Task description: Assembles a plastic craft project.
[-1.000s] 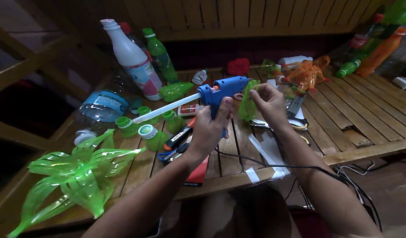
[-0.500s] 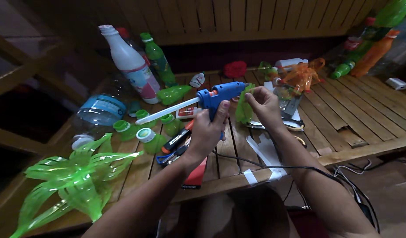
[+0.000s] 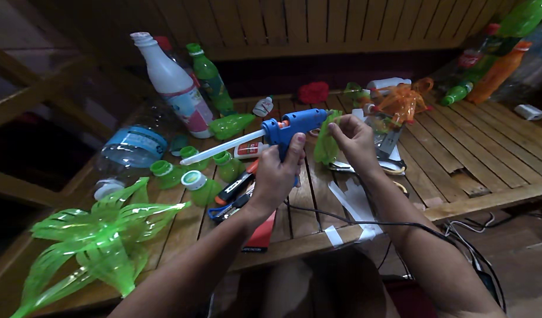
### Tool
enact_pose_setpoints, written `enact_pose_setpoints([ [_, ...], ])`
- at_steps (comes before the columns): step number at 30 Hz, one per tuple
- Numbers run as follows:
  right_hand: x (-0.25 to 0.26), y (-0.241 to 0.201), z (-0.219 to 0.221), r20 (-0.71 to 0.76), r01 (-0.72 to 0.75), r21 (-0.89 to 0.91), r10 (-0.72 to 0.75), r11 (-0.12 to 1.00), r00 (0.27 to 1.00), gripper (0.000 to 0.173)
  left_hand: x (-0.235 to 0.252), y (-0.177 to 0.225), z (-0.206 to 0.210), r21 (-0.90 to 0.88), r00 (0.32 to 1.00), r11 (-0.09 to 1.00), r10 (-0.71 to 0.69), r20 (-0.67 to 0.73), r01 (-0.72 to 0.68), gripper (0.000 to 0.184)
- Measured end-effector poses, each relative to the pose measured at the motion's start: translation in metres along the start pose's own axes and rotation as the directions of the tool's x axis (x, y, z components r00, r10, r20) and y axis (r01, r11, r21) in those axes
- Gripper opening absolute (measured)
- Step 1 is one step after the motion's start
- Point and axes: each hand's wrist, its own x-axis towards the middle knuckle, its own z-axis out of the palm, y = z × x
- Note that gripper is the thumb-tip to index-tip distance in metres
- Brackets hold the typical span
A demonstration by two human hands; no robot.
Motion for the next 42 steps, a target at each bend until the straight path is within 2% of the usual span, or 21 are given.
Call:
enact_pose_setpoints([
  [34, 0.0010, 0.0007, -0.0008, 0.006, 0.034, -0.046, -0.034, 0.998, 0.999, 0.012, 0.0014, -0.0044, 0.0003, 0.065, 0.997, 0.995, 0.071, 0.004, -0.072, 0.045],
  [42, 0.0008, -0.0003, -0.0009, 0.006, 0.031, -0.045, -0.031, 0.999, 1.000, 0.010, 0.0008, -0.0034, 0.0001, 0.081, 0.999, 0.996, 0.045, 0.003, -0.045, 0.046],
])
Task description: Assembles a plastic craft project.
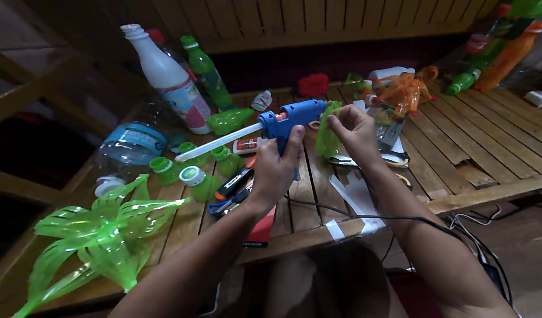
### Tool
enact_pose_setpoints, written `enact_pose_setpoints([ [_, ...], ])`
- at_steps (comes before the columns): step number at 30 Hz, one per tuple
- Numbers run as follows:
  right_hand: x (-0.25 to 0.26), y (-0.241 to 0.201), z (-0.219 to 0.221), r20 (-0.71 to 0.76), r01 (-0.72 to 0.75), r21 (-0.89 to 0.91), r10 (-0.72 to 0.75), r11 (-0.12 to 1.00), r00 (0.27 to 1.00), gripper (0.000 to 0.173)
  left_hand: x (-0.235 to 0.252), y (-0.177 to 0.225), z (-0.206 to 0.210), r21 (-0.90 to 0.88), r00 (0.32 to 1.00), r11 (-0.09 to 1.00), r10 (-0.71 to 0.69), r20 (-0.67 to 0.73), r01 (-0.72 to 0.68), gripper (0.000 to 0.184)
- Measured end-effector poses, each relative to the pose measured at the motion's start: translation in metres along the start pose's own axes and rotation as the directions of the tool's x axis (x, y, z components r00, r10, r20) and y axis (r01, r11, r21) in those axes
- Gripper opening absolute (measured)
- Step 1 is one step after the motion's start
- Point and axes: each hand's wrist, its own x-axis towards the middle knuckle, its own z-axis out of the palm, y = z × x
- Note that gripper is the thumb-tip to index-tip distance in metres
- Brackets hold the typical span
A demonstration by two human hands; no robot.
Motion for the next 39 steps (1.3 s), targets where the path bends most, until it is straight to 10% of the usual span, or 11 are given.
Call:
enact_pose_setpoints([
  [39, -0.0016, -0.0006, -0.0004, -0.009, 0.040, -0.052, -0.041, 0.998, 0.999, 0.012, -0.0011, -0.0002, 0.0007, 0.054, 0.998, 0.996, 0.068, -0.012, -0.067, 0.043],
])
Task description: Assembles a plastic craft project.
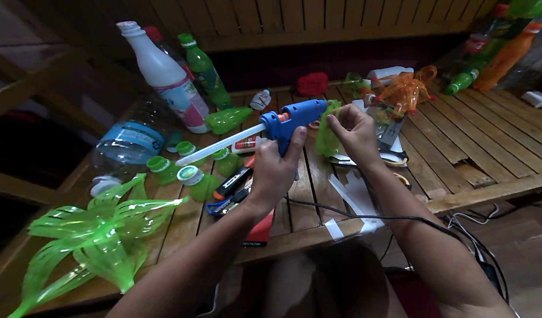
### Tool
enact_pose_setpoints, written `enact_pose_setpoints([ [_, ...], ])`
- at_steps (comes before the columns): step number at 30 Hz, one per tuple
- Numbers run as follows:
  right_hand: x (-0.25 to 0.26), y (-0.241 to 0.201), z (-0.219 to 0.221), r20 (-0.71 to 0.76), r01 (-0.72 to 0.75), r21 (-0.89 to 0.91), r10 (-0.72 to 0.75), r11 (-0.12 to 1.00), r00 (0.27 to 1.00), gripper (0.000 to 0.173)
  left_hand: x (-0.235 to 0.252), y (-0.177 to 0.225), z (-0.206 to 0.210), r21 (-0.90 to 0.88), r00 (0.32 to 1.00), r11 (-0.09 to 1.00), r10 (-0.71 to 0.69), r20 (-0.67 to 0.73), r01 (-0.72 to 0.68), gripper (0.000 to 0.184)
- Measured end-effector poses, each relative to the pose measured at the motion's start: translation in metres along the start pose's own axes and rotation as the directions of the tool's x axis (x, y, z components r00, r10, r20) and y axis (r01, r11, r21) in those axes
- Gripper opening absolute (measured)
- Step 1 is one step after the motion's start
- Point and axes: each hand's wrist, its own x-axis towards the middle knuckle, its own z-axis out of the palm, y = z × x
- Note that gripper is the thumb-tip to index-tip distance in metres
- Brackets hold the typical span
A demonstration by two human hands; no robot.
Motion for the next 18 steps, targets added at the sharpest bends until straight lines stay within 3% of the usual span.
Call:
enact_pose_setpoints([
  [18, -0.0002, -0.0004, -0.0004, -0.006, 0.005, -0.015, -0.005, 1.000, 1.000, 0.011, 0.0002, -0.0014, 0.0013, 0.090, 0.997, 0.994, 0.063, -0.040, -0.059, 0.042],
])
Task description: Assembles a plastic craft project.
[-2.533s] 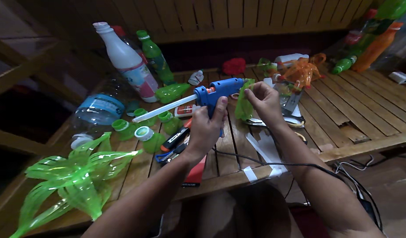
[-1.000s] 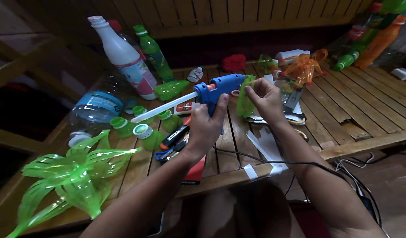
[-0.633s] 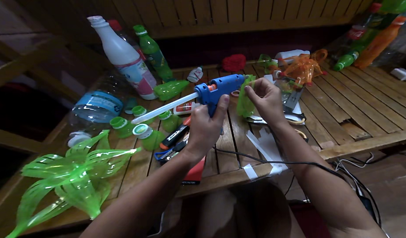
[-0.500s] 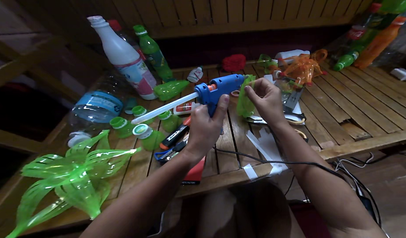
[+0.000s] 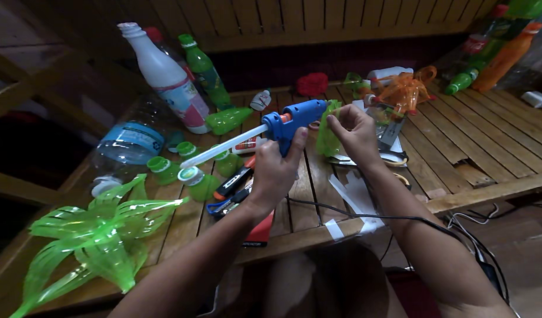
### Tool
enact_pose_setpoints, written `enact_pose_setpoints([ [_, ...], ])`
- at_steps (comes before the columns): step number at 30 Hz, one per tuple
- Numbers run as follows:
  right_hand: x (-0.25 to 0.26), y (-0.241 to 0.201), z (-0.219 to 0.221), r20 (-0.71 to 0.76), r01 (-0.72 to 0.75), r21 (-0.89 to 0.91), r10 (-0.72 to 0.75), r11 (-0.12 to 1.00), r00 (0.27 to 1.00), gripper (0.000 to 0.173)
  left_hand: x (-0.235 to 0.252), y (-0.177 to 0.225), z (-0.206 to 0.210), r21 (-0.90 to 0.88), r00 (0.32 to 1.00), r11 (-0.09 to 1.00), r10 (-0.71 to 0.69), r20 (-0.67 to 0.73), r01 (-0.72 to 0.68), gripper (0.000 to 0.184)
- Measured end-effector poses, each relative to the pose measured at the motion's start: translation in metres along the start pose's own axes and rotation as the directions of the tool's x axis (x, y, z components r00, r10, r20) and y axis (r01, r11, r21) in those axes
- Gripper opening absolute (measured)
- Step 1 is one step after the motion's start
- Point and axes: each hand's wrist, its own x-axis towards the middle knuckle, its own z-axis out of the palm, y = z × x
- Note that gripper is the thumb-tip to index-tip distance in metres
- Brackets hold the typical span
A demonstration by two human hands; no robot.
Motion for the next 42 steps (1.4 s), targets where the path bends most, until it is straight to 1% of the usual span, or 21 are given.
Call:
enact_pose_setpoints([
  [6, 0.000, 0.000, -0.002, -0.009, 0.004, 0.014, -0.004, 1.000, 1.000, 0.010, 0.001, -0.001, 0.000, 0.042, 0.999, 0.999, -0.010, -0.044, 0.012, 0.044],
  [8, 0.001, 0.000, -0.003, -0.015, -0.015, 0.012, 0.015, 1.000, 1.000, 0.012, 0.000, -0.002, 0.000, 0.004, 0.994, 0.999, 0.051, -0.099, -0.051, 0.038],
  [10, 0.000, -0.001, -0.003, -0.017, -0.028, -0.001, 0.028, 1.000, 0.999, 0.015, -0.001, 0.004, 0.000, -0.061, 0.973, 0.980, 0.178, -0.143, -0.188, 0.034],
  [13, 0.001, -0.001, -0.003, -0.012, -0.034, -0.013, 0.034, 0.999, 0.999, 0.017, 0.007, 0.042, 0.008, -0.117, 0.936, 0.930, 0.340, -0.093, -0.349, 0.035],
  [16, 0.002, 0.021, 0.005, -0.032, 0.023, -0.025, -0.024, 0.999, 0.999, 0.024, 0.027, 0.095, 0.043, -0.041, 0.863, 0.863, 0.498, -0.085, -0.503, 0.030],
  [17, 0.001, 0.023, 0.007, -0.029, 0.002, -0.005, -0.002, 1.000, 1.000, 0.030, 0.035, 0.116, 0.059, 0.018, 0.844, 0.846, 0.533, -0.064, -0.533, 0.030],
  [19, 0.001, -0.018, 0.010, -0.039, -0.206, 0.018, 0.206, 0.978, 0.978, 0.024, 0.048, 0.165, 0.093, 0.111, 0.844, 0.838, 0.537, 0.008, -0.534, 0.032],
  [21, 0.004, -0.084, -0.007, 0.101, -0.438, -0.154, 0.455, 0.886, 0.884, 0.031, 0.063, 0.211, 0.125, 0.094, 0.898, 0.893, 0.435, 0.066, -0.440, 0.036],
  [22, 0.003, -0.092, -0.011, 0.131, -0.443, -0.211, 0.474, 0.871, 0.870, 0.032, 0.069, 0.231, 0.139, 0.089, 0.929, 0.927, 0.356, 0.098, -0.365, 0.037],
  [23, 0.001, -0.081, -0.012, 0.128, -0.367, -0.220, 0.400, 0.904, 0.908, 0.029, 0.074, 0.245, 0.153, 0.082, 0.948, 0.950, 0.290, 0.131, -0.302, 0.036],
  [24, -0.003, -0.053, -0.009, 0.099, -0.224, -0.181, 0.244, 0.958, 0.965, 0.025, 0.075, 0.252, 0.167, 0.102, 0.953, 0.959, 0.244, 0.180, -0.265, 0.037],
  [25, -0.006, -0.028, -0.006, 0.065, -0.091, -0.136, 0.100, 0.987, 0.993, 0.022, 0.068, 0.253, 0.181, 0.140, 0.945, 0.957, 0.215, 0.247, -0.255, 0.037],
  [26, -0.009, -0.012, -0.004, 0.038, -0.007, -0.111, 0.011, 0.994, 0.999, 0.020, 0.057, 0.250, 0.195, 0.220, 0.922, 0.938, 0.183, 0.340, -0.267, 0.037],
  [29, -0.011, 0.001, 0.000, 0.035, 0.028, -0.107, -0.024, 0.994, 0.999, 0.018, 0.010, 0.222, 0.237, 0.482, 0.828, 0.798, 0.037, 0.560, -0.361, 0.035],
  [31, -0.007, 0.008, 0.003, 0.041, 0.063, -0.114, -0.059, 0.991, 0.997, 0.018, -0.010, 0.197, 0.255, 0.580, 0.740, 0.712, -0.126, 0.661, -0.397, 0.040],
  [33, -0.010, 0.008, 0.003, 0.059, 0.069, -0.115, -0.062, 0.991, 0.996, 0.018, -0.018, 0.176, 0.267, 0.636, 0.665, 0.690, -0.298, 0.685, -0.345, 0.048],
  [35, -0.020, -0.003, -0.003, 0.086, 0.024, -0.116, -0.014, 0.993, 0.996, 0.017, -0.020, 0.168, 0.270, 0.661, 0.605, 0.702, -0.414, 0.681, -0.264, 0.056],
  [37, -0.032, -0.021, -0.014, 0.116, -0.066, -0.119, 0.080, 0.991, 0.990, 0.018, -0.019, 0.169, 0.268, 0.658, 0.556, 0.717, -0.459, 0.693, -0.228, 0.056],
  [39, -0.033, -0.022, -0.017, 0.118, -0.087, -0.107, 0.100, 0.990, 0.988, 0.018, -0.015, 0.174, 0.257, 0.630, 0.487, 0.748, -0.480, 0.730, -0.208, 0.054],
  [41, -0.031, -0.019, -0.018, 0.139, -0.103, -0.077, 0.113, 0.992, 0.984, 0.019, -0.012, 0.178, 0.234, 0.524, 0.445, 0.797, -0.370, 0.816, -0.300, 0.046],
  [42, -0.029, -0.015, -0.018, 0.148, -0.104, -0.055, 0.111, 0.993, 0.983, 0.020, -0.010, 0.179, 0.221, 0.450, 0.459, 0.821, -0.268, 0.847, -0.351, 0.041],
])
